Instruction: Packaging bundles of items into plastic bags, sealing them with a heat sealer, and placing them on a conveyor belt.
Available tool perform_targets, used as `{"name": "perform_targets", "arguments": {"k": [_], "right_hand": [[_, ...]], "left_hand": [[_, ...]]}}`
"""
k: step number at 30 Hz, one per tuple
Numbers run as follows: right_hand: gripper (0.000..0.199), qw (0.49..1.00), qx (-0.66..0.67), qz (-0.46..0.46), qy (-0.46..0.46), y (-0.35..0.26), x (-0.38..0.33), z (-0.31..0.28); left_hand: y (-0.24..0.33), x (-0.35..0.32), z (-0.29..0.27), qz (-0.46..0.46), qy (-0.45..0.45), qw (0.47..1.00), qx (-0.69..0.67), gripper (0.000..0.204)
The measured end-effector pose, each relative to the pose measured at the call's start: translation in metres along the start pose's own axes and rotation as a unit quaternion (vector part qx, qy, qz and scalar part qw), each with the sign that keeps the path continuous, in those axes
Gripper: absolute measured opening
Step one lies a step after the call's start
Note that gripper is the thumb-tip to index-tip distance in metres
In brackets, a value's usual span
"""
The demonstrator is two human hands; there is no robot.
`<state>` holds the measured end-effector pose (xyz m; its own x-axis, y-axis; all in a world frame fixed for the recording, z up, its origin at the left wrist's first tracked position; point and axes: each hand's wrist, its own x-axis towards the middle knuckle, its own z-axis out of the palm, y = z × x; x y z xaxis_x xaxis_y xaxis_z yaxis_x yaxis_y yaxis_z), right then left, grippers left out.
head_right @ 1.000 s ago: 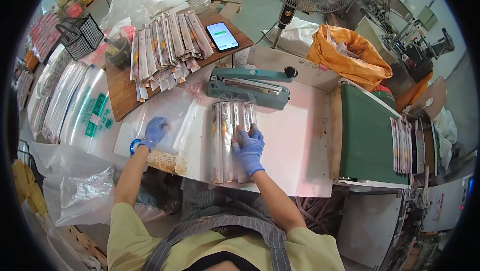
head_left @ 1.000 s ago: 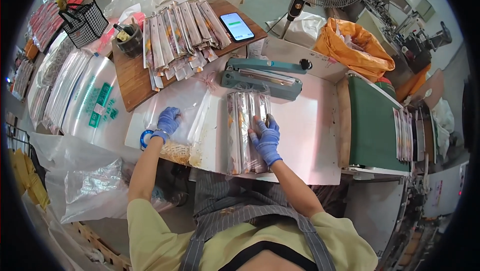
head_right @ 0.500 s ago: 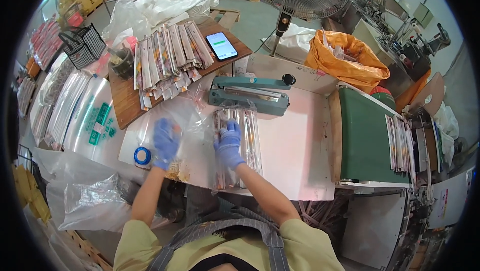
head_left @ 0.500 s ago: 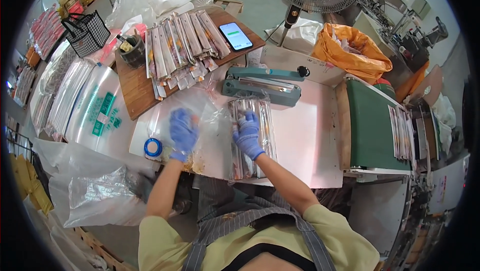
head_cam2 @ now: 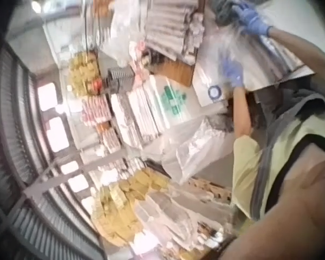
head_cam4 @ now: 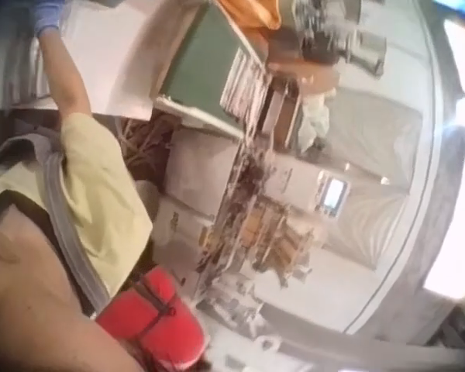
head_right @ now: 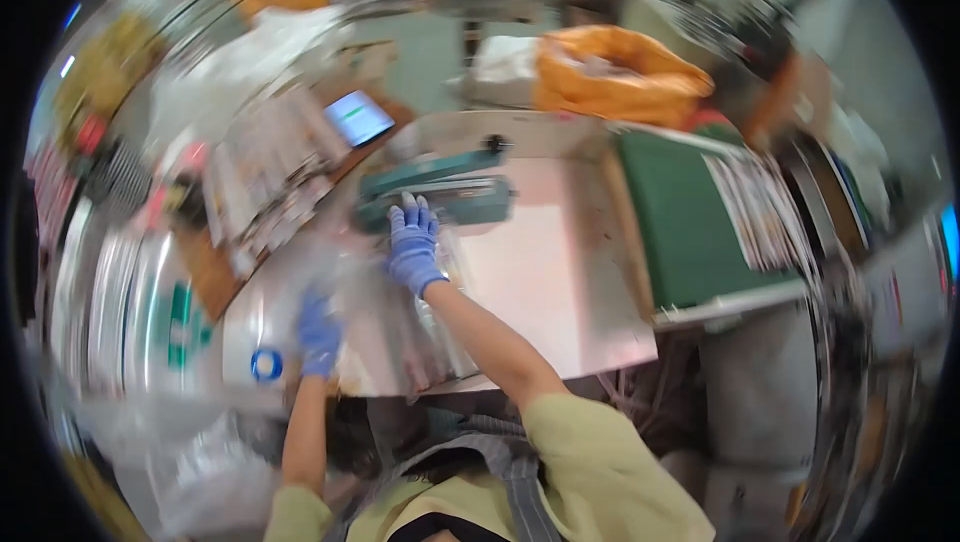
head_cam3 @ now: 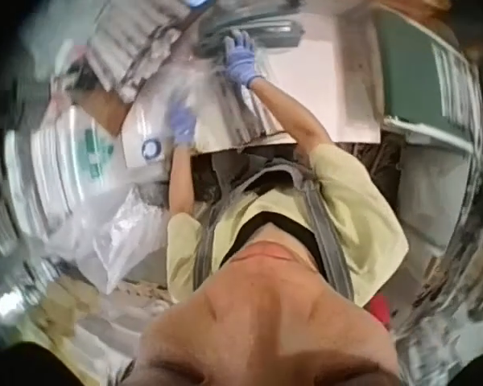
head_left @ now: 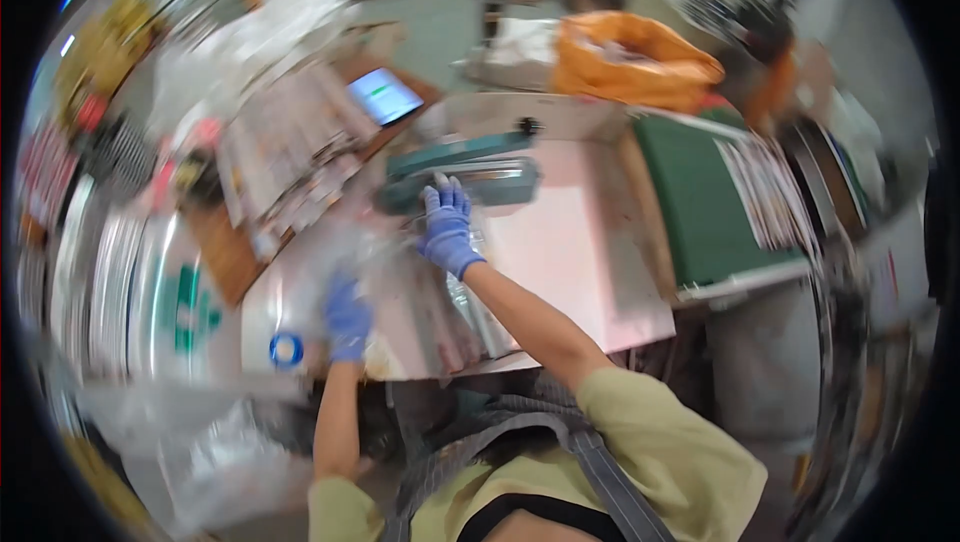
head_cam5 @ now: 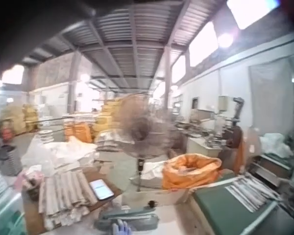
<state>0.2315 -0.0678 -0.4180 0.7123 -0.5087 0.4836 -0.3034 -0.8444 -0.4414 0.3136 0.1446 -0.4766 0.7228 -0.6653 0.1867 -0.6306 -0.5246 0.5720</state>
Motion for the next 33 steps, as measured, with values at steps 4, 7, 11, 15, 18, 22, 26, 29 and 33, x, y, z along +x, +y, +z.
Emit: {"name": "perform_targets", "arguments": {"k": [4,7,11,15,18,22,26,29,33], "right_hand": [[0.089,0.975,0.142,0.173,-0.003,0.100,-0.042,-0.007],[0.082,0.952,0.150,0.232,-0.130,0.140,-0.122,-0.023],[0.041,0.969,0.209,0.127,-0.018,0.134,-0.142,-0.190],[0.029,0.946,-0.079,0.082,0.303,0.253,-0.154,-0.335],[0.029,0.808,-0.332,0.357,0.331,0.373,-0.202,-0.442],[0.049,0.679,-0.462,0.522,0.231,0.469,-0.262,-0.522],[0.039,0.712,-0.479,0.504,0.097,0.485,-0.272,-0.540],[0.027,0.758,-0.481,0.437,0.057,0.486,-0.318,-0.549],[0.020,0.783,-0.477,0.391,0.083,0.431,-0.354,-0.545]], "left_hand": [[0.058,-0.032,-0.017,-0.013,0.073,0.997,-0.031,0.019],[0.140,-0.043,0.019,0.214,0.006,0.970,-0.117,0.012],[0.211,-0.028,0.071,0.258,-0.060,0.910,-0.320,0.018],[0.280,-0.002,0.098,0.353,-0.129,0.864,-0.336,0.033],[0.315,0.013,0.126,0.371,-0.148,0.840,-0.366,0.033],[0.359,0.037,0.151,0.432,-0.171,0.839,-0.283,0.038],[0.428,0.067,0.171,0.460,-0.179,0.833,-0.249,0.040],[0.485,0.081,0.205,0.450,-0.205,0.839,-0.226,0.045],[0.533,0.103,0.252,0.432,-0.158,0.883,-0.091,0.065]]}}
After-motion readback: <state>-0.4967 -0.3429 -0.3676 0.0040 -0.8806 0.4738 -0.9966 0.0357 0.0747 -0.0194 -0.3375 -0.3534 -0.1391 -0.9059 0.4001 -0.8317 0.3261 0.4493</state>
